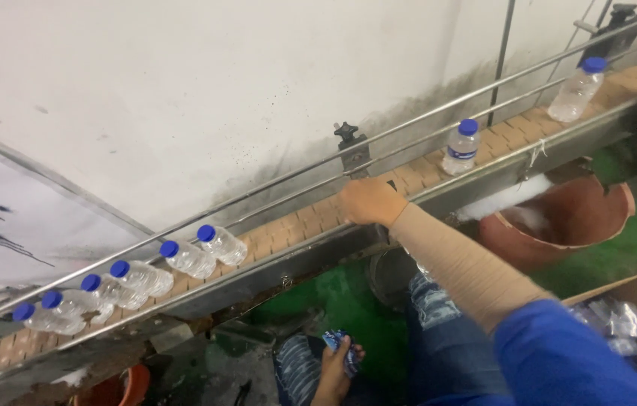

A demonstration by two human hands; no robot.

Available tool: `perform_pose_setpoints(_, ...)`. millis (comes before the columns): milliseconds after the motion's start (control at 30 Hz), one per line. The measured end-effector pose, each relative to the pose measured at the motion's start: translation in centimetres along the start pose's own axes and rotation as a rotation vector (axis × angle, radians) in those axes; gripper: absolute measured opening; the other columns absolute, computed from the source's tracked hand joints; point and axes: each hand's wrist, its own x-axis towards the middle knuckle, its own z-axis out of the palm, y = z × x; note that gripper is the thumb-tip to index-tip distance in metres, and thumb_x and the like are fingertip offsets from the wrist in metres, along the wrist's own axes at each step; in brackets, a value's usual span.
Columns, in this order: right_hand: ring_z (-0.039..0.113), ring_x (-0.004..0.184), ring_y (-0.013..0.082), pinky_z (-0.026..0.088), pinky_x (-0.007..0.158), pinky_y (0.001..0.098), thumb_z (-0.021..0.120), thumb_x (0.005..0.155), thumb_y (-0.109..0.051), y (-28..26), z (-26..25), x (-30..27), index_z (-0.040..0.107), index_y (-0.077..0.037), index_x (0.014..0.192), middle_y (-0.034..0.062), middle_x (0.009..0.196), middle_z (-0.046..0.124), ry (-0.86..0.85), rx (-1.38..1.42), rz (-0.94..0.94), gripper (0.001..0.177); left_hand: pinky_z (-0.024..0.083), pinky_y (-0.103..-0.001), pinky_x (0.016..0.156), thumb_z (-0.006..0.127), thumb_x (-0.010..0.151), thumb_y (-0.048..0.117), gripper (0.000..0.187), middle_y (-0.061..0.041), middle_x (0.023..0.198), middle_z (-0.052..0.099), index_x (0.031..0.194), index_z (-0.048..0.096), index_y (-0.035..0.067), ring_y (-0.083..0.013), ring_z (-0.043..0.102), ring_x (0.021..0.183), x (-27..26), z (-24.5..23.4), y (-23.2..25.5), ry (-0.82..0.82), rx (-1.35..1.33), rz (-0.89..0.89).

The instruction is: Manually applying plastic labels to water bottles on a moving conveyor belt.

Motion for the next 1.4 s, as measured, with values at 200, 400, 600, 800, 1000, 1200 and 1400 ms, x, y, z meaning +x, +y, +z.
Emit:
perform_pose_setpoints(200, 0.06, 0.099, 0.0325, 0.054, 0.067, 0.0465, 0.057, 0.084, -0.032, 0.1, 0.1, -0.5, 0.05, -0.011, 0.126, 0.0135, 0.111, 0.061, 0.045, 0.163, 0.095, 0.047, 0.049, -0.038, 0.066, 0.059, 0.086, 0.007, 0.02, -0.017, 0.082, 0.057, 0.105, 0.055, -0.001, -0.0275, 0.058, 0.075, -2.5, 2.3, 1.8, 0.16, 0.001, -0.074)
perform_pose_setpoints(400, 0.062, 0.095, 0.0313, 0.053, 0.082, 0.0411, 0.054, 0.088, -0.01, -4.8, 1.2, -5.1, 0.061, -0.001, 0.109, 0.0173, 0.106, 0.064, 0.831, 0.38, -0.167, 0.023, 0.052, -0.038, 0.071, 0.062, 0.083, 0.012, 0.028, -0.019, 0.083, 0.064, 0.107, 0.057, -0.003, -0.0285, 0.063, 0.07, -3.6, 2.7, 1.7, 0.037, 0.021, 0.055)
perform_pose_setpoints(600, 0.063, 0.093, 0.0176, 0.057, 0.077, 0.0239, 0.069, 0.074, -0.026, -11.6, 10.3, -8.8, 0.037, -0.013, 0.134, 0.0091, 0.123, 0.054, -0.133, 1.003, -0.023, 0.069, 0.053, -0.035, 0.06, 0.066, 0.078, 0.011, 0.03, -0.017, 0.089, 0.063, 0.102, 0.055, -0.002, -0.0256, 0.06, 0.073, -7.7, 6.0, 4.5, 0.004, -0.15, 0.34)
perform_pose_setpoints(800, 0.06, 0.042, 0.013, 0.053, 0.039, 0.02, 0.08, 0.066, -0.005, -12.8, 11.3, -8.8, 0.072, 0.0, 0.061, 0.0115, 0.076, 0.07, 0.078, 1.521, 0.139, 0.01, 0.053, -0.036, 0.056, 0.053, 0.088, 0.01, 0.019, -0.023, 0.083, 0.062, 0.099, 0.053, -0.006, -0.0281, 0.06, 0.059, -9.5, 6.8, 5.5, 0.11, -0.189, 0.392)
perform_pose_setpoints(1000, 0.063, 0.065, 0.0198, 0.055, 0.061, 0.0308, 0.058, 0.085, -0.01, -12.0, 7.1, -5.5, 0.062, -0.004, 0.078, 0.0135, 0.082, 0.066, -0.193, 2.008, -0.212, 0.01, 0.047, -0.032, 0.051, 0.049, 0.091, 0.013, 0.017, -0.014, 0.068, 0.057, 0.101, 0.053, 0.0, -0.022, 0.055, 0.058, -10.1, 7.0, 6.3, 0.037, -0.206, 0.387)
perform_pose_setpoints(1200, 0.06, 0.084, 0.0148, 0.05, 0.077, 0.0297, 0.056, 0.086, -0.022, -8.5, -2.7, 2.2, 0.062, -0.015, 0.081, 0.0006, 0.091, 0.066, 0.376, 0.794, 0.075, 0.011, 0.045, -0.033, 0.057, 0.032, 0.088, 0.015, 0.046, -0.022, 0.082, 0.061, 0.126, 0.045, -0.008, -0.0263, 0.057, 0.064, -12.0, 8.6, 7.7, -0.214, -0.298, 0.126)
perform_pose_setpoints(1400, 0.061, 0.081, 0.0269, 0.051, 0.062, 0.0385, 0.064, 0.078, -0.024, -2.5, -3.0, 7.6, 0.061, -0.015, 0.114, 0.0067, 0.096, 0.061, 0.341, -0.142, -0.163, 0.037, 0.052, -0.037, 0.077, 0.056, 0.082, 0.021, 0.061, -0.03, 0.12, 0.055, 0.135, 0.035, 0.002, -0.0361, 0.063, 0.094, -12.9, 9.4, 9.7, -0.404, -0.14, 0.203)
